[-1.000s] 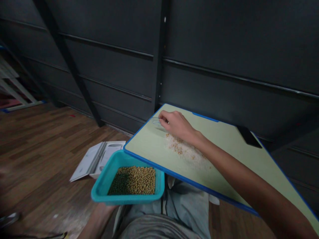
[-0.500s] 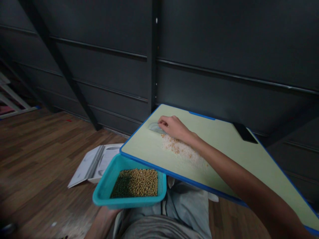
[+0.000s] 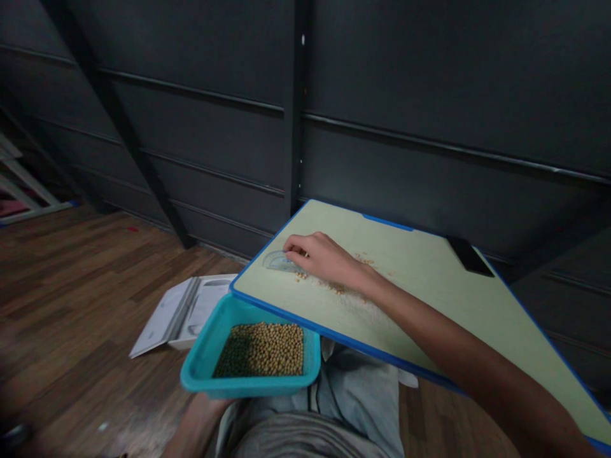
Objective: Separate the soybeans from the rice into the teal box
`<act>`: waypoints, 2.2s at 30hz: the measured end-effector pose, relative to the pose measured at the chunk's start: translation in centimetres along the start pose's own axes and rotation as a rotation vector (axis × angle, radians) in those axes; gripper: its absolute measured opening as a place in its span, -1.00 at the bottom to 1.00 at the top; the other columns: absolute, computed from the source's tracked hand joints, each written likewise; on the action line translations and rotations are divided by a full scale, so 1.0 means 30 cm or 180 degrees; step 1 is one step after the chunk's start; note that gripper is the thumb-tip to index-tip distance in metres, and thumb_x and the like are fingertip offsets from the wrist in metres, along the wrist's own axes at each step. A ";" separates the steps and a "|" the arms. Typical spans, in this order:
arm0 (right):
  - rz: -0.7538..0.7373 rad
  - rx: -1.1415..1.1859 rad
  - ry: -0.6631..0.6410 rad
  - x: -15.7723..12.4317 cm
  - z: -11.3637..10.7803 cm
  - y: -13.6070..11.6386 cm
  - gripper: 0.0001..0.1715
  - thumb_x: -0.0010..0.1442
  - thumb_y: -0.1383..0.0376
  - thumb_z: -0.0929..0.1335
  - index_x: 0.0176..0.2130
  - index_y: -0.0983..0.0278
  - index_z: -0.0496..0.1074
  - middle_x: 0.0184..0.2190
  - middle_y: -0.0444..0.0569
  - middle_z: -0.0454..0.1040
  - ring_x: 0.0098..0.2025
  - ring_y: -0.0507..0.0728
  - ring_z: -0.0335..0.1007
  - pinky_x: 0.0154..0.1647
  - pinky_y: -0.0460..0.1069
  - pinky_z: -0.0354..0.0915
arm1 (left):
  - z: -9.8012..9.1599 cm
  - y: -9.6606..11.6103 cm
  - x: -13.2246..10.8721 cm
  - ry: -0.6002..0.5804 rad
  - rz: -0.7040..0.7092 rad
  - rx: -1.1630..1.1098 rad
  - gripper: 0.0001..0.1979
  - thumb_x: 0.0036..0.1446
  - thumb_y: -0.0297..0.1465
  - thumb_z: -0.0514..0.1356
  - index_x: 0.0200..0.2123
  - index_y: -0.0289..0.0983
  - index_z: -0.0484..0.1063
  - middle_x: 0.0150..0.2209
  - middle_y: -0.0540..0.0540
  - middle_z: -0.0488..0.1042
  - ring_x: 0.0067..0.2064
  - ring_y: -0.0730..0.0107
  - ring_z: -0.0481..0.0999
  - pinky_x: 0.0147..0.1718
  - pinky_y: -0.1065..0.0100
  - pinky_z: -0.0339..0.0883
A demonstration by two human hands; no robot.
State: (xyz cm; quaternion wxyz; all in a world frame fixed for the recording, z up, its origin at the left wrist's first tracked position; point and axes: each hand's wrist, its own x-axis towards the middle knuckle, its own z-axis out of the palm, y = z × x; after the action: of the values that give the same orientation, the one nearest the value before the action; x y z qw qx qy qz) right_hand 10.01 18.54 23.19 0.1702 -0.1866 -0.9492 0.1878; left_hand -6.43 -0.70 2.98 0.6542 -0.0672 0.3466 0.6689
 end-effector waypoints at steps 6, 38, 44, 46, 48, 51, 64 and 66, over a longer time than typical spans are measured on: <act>-0.0069 0.0026 -0.0011 -0.012 0.012 -0.031 -0.79 0.36 0.31 0.30 -0.09 0.23 0.52 -0.25 -0.06 0.61 -0.28 0.06 0.48 -0.22 -0.05 0.24 | 0.034 -0.001 -0.018 0.0117 0.0025 -0.0112 -0.38 0.33 -0.36 -0.16 -0.53 -0.25 0.65 -0.38 -0.27 0.67 -0.01 -0.04 0.61 0.12 -0.14 0.34; 0.0201 0.0321 0.0362 -0.045 0.070 -0.023 -0.79 0.33 0.31 0.32 -0.12 0.25 0.55 -0.29 -0.08 0.61 -0.34 0.02 0.46 -0.29 -0.08 0.27 | 0.089 0.007 -0.048 0.0535 -0.0216 -0.0494 -0.42 0.32 -0.44 -0.10 -0.63 -0.29 0.57 -0.44 -0.23 0.66 0.05 0.02 0.58 0.14 -0.06 0.33; 0.0244 0.0402 0.0302 -0.055 0.073 -0.059 -0.79 0.33 0.30 0.32 -0.11 0.23 0.56 -0.28 -0.09 0.62 -0.35 0.03 0.47 -0.30 -0.08 0.29 | 0.111 -0.001 -0.060 0.0648 -0.0214 -0.0421 -0.36 0.35 -0.38 -0.15 -0.62 -0.29 0.59 -0.44 -0.23 0.65 -0.01 0.02 0.60 0.09 -0.05 0.38; 0.0247 0.0408 0.0298 -0.060 0.076 -0.070 -0.79 0.33 0.30 0.33 -0.11 0.23 0.56 -0.27 -0.08 0.63 -0.34 0.03 0.48 -0.29 -0.07 0.30 | 0.116 -0.002 -0.064 0.0537 -0.0220 -0.0376 -0.34 0.35 -0.39 -0.18 -0.61 -0.30 0.60 -0.44 -0.26 0.65 0.00 0.02 0.60 0.11 -0.05 0.36; 0.0228 0.0390 0.0290 -0.067 0.081 -0.079 -0.79 0.33 0.30 0.33 -0.10 0.23 0.56 -0.26 -0.08 0.63 -0.33 0.04 0.49 -0.28 -0.07 0.31 | 0.112 -0.002 -0.062 0.0428 -0.0252 -0.0386 -0.33 0.34 -0.39 -0.19 -0.63 -0.30 0.60 -0.45 -0.28 0.65 0.00 0.01 0.60 0.14 -0.05 0.33; 0.0163 0.0352 0.0270 -0.076 0.089 -0.091 -0.78 0.34 0.30 0.33 -0.09 0.22 0.56 -0.25 -0.08 0.64 -0.32 0.04 0.51 -0.25 -0.06 0.32 | 0.099 -0.005 -0.051 0.0358 -0.0225 -0.0430 -0.34 0.34 -0.41 -0.18 -0.62 -0.31 0.60 -0.44 -0.30 0.64 0.00 0.01 0.60 0.16 -0.04 0.30; 0.0107 0.0389 0.0142 -0.105 0.099 -0.136 -0.76 0.35 0.30 0.32 -0.06 0.21 0.56 -0.19 -0.08 0.65 -0.22 0.06 0.56 -0.16 -0.05 0.36 | 0.135 -0.028 -0.046 0.0334 -0.0296 -0.0646 -0.42 0.37 -0.35 -0.18 -0.36 -0.28 0.63 -0.31 -0.20 0.68 -0.05 0.13 0.62 0.13 0.00 0.35; 0.0105 0.0372 0.0173 -0.112 0.101 -0.136 -0.76 0.34 0.30 0.32 -0.06 0.20 0.56 -0.17 -0.09 0.65 -0.20 0.06 0.56 -0.14 -0.05 0.35 | 0.152 -0.025 -0.057 0.0467 -0.0367 -0.0666 -0.39 0.38 -0.37 -0.23 -0.34 -0.26 0.63 -0.32 -0.17 0.68 -0.06 0.17 0.62 0.13 0.02 0.36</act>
State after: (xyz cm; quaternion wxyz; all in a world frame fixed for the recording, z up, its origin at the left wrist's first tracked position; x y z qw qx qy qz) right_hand 10.58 12.73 21.41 0.2033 -0.1970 -0.9284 0.2405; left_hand -3.84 0.33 7.04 0.6539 -0.2035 0.3174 0.6559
